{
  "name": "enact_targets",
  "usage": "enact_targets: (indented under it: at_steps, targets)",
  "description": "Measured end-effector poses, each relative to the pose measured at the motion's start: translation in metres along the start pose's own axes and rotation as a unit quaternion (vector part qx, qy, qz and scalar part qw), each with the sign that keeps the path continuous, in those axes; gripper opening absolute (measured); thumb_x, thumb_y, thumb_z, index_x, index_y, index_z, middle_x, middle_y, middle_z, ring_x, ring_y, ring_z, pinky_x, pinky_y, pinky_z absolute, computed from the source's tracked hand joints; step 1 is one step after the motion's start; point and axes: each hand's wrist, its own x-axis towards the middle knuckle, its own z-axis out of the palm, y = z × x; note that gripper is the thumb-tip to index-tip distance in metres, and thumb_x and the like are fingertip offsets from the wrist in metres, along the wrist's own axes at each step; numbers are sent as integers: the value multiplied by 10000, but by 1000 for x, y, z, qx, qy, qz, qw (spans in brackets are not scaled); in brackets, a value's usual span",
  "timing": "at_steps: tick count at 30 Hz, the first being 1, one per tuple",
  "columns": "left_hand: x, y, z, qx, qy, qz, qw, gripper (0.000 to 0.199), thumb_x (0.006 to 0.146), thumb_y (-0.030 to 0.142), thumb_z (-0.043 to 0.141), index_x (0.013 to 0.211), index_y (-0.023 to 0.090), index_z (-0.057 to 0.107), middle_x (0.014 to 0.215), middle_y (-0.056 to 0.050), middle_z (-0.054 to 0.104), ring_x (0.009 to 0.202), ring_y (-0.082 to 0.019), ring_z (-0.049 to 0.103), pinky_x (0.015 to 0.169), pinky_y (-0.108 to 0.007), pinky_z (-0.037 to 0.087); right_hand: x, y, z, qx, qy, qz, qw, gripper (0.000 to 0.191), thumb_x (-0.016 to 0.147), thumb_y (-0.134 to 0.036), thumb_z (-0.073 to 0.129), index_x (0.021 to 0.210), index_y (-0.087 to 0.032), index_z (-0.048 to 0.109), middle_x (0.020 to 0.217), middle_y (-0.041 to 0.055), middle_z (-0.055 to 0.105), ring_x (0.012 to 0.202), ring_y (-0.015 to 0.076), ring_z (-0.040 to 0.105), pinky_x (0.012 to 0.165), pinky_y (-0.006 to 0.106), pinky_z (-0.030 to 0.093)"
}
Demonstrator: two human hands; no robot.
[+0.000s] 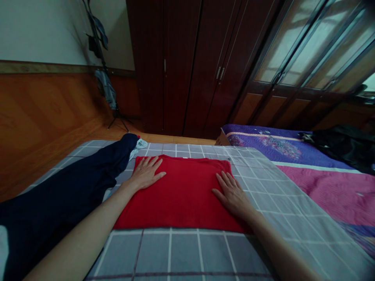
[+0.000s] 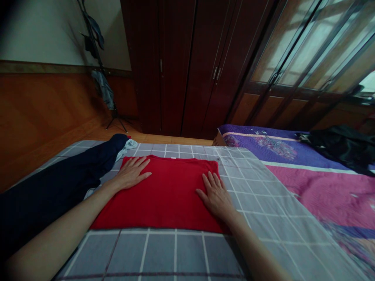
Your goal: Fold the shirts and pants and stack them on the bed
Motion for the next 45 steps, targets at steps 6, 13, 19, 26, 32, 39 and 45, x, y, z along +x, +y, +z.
enact_targets:
  at_steps: [6,13,19,26,32,39,45]
  targets:
    - [-6,-7,-9,30,10,-78,996,715,919,599,243,1446,123,326,1522,-153,271,1410,-319,201,1117,-529,133,-8,-3,3,-2,-7,-7,1000,679,936,-575,305,1422,-107,388,1497,154,313,1403,295,207,1114,466,222]
    - [-10,-3,-11,51,16,-38,998,668,933,566,254,1458,158,305,1522,-130,282,1422,-307,169,1126,-535,66,-6,-3,4,5,2,-10,1000,682,935,-573,304,1417,-99,394,1501,161,302,1408,297,187,1118,464,208]
    - [-38,84,-14,-20,4,127,992,680,927,604,253,1484,214,225,1553,-98,203,1441,-257,93,1152,-485,37,-6,-3,6,-4,7,-7,1000,652,933,-552,330,1413,-118,404,1494,151,321,1396,306,224,1105,477,230]
    - [-64,112,-9,-86,-81,214,970,685,914,638,263,1488,271,188,1568,-61,140,1444,-252,63,1147,-509,54,-7,-2,5,-5,15,-14,1000,631,932,-525,367,1395,-100,431,1483,153,344,1384,322,246,1099,470,248]
    - [-85,8,-26,3,-61,9,998,704,915,624,285,1488,222,204,1562,-93,130,1439,-281,91,1138,-514,76,-7,-1,9,-11,26,-21,999,631,933,-528,356,1393,-102,430,1474,133,365,1381,317,252,1098,465,257]
    - [-93,-5,-16,-51,-32,-40,997,710,903,611,328,1481,208,246,1560,-131,133,1427,-322,132,1123,-536,146,-3,9,7,53,55,11,997,658,908,-534,360,1352,-57,451,1431,190,404,1327,318,358,1066,437,311]
    - [-89,-18,-9,-206,102,-84,970,681,898,502,368,1419,65,335,1473,-185,353,1365,-263,328,1123,-410,264,-3,55,-23,107,-78,178,975,671,825,-640,407,1158,-91,599,931,175,688,891,330,654,750,403,480]
